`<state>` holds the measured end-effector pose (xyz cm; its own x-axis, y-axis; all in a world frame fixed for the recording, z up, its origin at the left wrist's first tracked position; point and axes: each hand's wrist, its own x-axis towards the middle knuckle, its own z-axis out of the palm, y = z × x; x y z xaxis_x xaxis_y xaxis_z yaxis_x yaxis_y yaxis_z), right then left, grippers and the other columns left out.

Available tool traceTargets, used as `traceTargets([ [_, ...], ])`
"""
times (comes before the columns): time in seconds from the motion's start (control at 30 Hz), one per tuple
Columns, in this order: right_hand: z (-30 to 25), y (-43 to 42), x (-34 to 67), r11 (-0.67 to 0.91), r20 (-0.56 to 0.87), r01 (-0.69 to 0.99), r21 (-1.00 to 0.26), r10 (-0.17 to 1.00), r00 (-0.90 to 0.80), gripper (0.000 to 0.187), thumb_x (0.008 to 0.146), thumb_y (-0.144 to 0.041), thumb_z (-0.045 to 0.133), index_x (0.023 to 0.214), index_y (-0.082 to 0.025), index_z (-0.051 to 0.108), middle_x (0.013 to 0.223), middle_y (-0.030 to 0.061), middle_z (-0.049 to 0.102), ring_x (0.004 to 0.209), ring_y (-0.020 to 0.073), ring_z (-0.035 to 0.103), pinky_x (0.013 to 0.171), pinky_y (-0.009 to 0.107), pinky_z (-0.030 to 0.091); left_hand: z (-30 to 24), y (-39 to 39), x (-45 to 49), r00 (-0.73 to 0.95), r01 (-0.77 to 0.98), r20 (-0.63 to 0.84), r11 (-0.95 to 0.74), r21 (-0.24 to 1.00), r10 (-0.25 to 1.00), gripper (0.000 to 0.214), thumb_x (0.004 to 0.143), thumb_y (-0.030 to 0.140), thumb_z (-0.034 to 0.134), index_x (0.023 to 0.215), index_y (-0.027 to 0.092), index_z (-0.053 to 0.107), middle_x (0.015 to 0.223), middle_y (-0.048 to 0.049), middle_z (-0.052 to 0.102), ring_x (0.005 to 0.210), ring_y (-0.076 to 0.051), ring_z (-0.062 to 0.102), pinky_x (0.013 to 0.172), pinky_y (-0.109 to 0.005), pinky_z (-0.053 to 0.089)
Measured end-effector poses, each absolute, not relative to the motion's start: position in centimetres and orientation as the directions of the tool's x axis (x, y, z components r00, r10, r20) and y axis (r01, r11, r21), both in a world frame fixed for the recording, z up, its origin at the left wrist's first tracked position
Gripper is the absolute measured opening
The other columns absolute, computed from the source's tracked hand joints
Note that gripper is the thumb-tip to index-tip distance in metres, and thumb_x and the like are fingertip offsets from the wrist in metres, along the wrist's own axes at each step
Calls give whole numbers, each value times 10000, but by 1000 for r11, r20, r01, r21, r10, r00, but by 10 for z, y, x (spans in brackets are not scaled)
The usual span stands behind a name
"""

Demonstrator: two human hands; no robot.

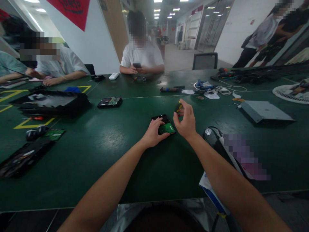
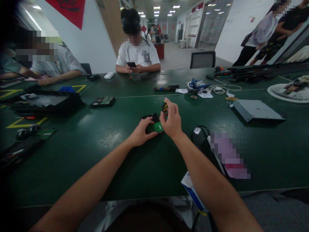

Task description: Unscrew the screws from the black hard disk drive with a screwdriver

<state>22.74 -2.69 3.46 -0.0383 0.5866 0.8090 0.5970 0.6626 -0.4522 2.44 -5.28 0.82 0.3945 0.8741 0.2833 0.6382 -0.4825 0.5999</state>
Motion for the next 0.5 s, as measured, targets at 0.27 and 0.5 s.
traceTargets([
  [0.27, 34, -27, 228, 631, 795, 623, -462, 606, -25, 638, 952, -254, 615, 1536, -307, 363, 1315, 125, 505, 912, 214, 641, 733, 410, 660, 9, -53, 24, 385, 629, 284, -475, 616, 878, 534, 839, 471, 760, 1274, 198, 615, 1591, -174, 455, 1537, -306, 346, 1290, -542, 158],
  [0.5, 30, -24, 229, 656, 800, 596, -463, 599, -37, 658, 970, -273, 605, 1561, -339, 323, 1381, 123, 495, 988, 244, 661, 795, 453, 673, 9, -52, 25, 373, 618, 287, -467, 632, 882, 537, 819, 477, 777, 1249, 193, 627, 1578, -178, 467, 1530, -314, 353, 1280, -546, 194],
])
